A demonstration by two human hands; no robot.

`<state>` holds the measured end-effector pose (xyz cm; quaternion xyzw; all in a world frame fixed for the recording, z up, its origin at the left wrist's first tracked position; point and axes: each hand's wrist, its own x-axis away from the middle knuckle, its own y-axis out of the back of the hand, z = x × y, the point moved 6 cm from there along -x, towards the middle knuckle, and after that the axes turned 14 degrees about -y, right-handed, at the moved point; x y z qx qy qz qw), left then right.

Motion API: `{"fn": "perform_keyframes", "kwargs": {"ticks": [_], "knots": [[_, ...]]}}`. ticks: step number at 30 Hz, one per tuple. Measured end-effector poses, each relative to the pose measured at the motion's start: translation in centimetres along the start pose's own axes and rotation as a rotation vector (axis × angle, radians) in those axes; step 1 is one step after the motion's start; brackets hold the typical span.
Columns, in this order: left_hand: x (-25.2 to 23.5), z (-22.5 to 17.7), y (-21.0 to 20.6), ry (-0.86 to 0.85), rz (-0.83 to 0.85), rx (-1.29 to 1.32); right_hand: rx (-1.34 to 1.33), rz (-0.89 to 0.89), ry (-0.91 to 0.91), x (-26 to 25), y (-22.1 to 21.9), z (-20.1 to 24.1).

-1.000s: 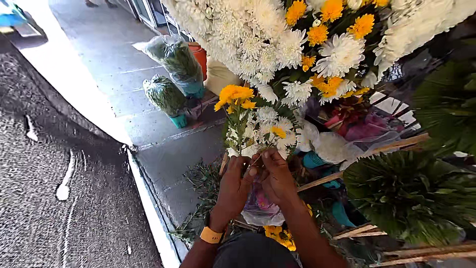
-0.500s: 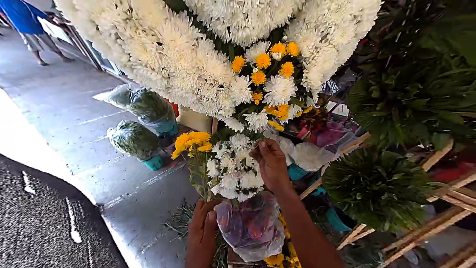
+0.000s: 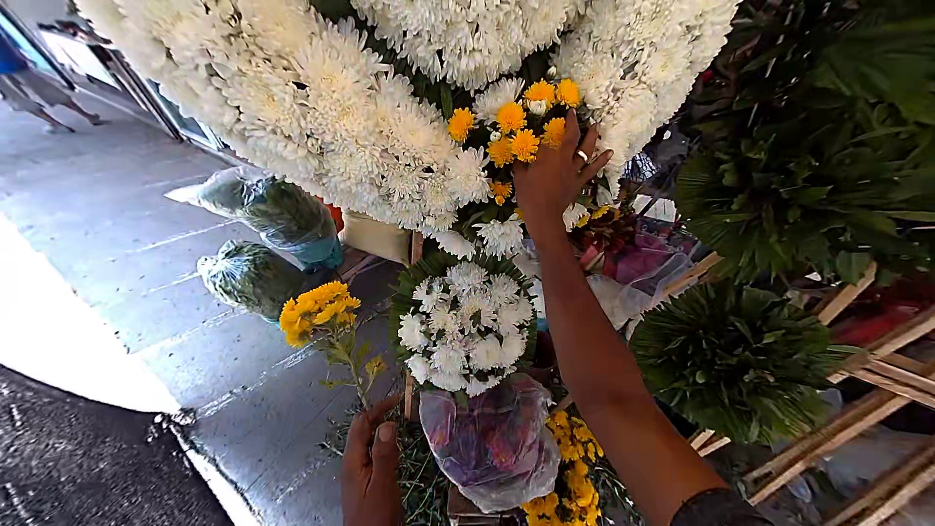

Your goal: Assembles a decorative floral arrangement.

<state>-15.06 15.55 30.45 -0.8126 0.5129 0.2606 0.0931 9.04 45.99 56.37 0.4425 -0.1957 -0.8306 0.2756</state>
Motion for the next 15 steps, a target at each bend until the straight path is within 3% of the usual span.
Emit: {"fn": "perform_keyframes", "kwargs": {"ticks": [9, 12, 15], "knots": [[0.3, 0.5, 0.7, 0.064, -0.06, -0.017, 0.115, 0.067, -0.024, -1.1, -1.2, -0.3], [0.2, 0.2, 1.1, 0.014, -0.135, -0.066, -0.097, 0.092, 0.041, 1.4, 2.6, -1.6], [0.0, -0.9, 0.6, -0.098, -0.115, -0.141, -0.529, 0.269, 0.147, 9.4, 6.5, -3.9]]}}
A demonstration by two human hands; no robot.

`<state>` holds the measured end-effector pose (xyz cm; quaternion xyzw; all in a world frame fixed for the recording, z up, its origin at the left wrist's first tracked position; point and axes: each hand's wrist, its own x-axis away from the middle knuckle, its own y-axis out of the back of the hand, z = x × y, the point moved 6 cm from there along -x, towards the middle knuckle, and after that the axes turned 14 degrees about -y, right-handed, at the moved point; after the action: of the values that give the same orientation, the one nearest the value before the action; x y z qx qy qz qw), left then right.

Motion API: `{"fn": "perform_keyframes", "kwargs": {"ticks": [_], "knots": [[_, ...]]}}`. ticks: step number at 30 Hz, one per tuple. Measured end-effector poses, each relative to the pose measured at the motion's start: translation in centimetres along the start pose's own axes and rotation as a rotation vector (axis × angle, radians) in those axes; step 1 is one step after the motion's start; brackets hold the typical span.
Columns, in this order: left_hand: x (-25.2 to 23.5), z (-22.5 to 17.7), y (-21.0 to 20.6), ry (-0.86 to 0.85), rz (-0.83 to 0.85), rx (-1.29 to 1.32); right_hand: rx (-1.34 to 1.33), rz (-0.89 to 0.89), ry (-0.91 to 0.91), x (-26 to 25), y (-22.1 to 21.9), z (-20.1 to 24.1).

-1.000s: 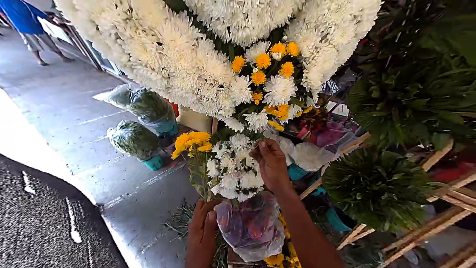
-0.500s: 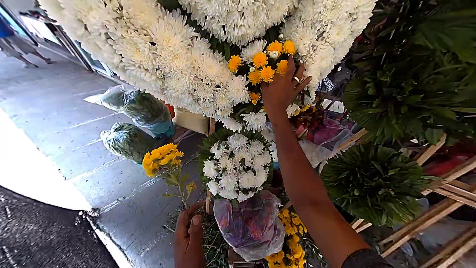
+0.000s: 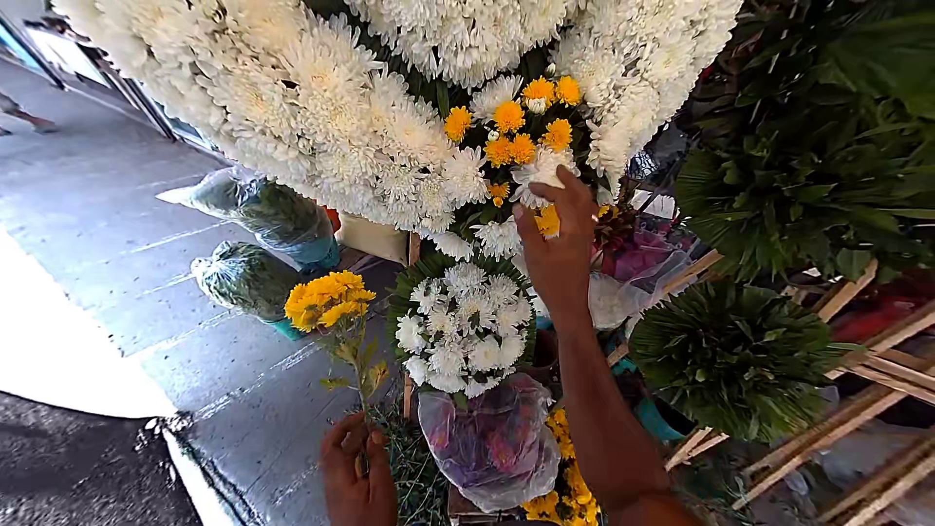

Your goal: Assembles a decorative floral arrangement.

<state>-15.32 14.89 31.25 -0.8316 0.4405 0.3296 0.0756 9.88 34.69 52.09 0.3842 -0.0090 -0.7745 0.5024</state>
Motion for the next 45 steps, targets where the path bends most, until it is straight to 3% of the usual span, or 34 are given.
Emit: {"fn": "perform_keyframes", "kwargs": {"ticks": [1, 4, 5, 6, 9, 12, 15, 18, 20, 22, 27, 31, 34, 36, 38, 41, 45], "knots": [[0.0, -0.6, -0.5, -0.047, 0.03, -0.048, -0.158, 0.149, -0.035, 3.0, -0.8, -0.6], [0.2, -2.2, -2.5, -0.18, 0.172, -0.226, -0.44, 0.889, -0.309, 11.5, -5.6, -2.2], [0.4, -2.4, -3.3, -0.239, 0.218, -0.296, -0.525, 1.039, -0.4, 13.5, -6.6, -2.6], [0.7, -2.4, -4.0, -0.298, 0.254, -0.357, -0.632, 1.08, -0.499, 14.9, -7.2, -3.1], [1.2, -2.2, -5.6, -0.414, 0.305, -0.467, -0.841, 0.895, -0.738, 16.2, -6.9, -5.4], [0.7, -2.6, -6.8, -0.41, 0.364, -0.584, -0.804, 0.751, -0.77, 16.1, -6.2, -8.0], [0.7, -4.5, -8.0, -0.394, 0.465, -0.695, -0.79, 0.491, -0.789, 15.2, -5.3, -10.9], [2.1, -5.8, -9.8, -0.331, 0.664, -0.573, -0.904, 0.363, -0.782, 14.7, -4.2, -12.6], [3.0, -4.1, -11.3, -0.082, 0.802, -0.314, -1.05, 0.371, -0.843, 14.9, -3.9, -12.7], [2.9, -1.9, -12.5, 0.123, 0.724, -0.017, -1.149, 0.422, -0.926, 15.5, -3.5, -12.4], [1.4, -2.4, -14.5, 0.136, 0.449, 0.463, -1.182, 0.603, -1.007, 16.9, -2.7, -12.2], [2.5, -2.3, -15.5, 0.112, 0.463, 0.504, -1.126, 0.667, -1.054, 17.3, -2.5, -13.7], [4.2, -1.5, -15.9, 0.2, 0.544, 0.607, -1.078, 0.655, -1.077, 17.3, -2.3, -14.8], [5.8, -0.3, -14.8, 0.363, 0.575, 0.677, -1.133, 0.509, -1.077, 16.6, -2.1, -16.6], [7.8, 1.1, -12.9, 0.533, 0.55, 0.688, -1.206, 0.25, -1.078, 14.5, -1.4, -20.1], [10.8, 3.4, -9.8, 0.68, 0.539, 0.545, -1.25, 0.046, -1.01, 11.7, -1.3, -23.8], [13.3, 5.9, -6.5, 0.787, 0.569, 0.296, -1.486, -0.178, -0.878, 9.1, -4.8, -24.6]]}}
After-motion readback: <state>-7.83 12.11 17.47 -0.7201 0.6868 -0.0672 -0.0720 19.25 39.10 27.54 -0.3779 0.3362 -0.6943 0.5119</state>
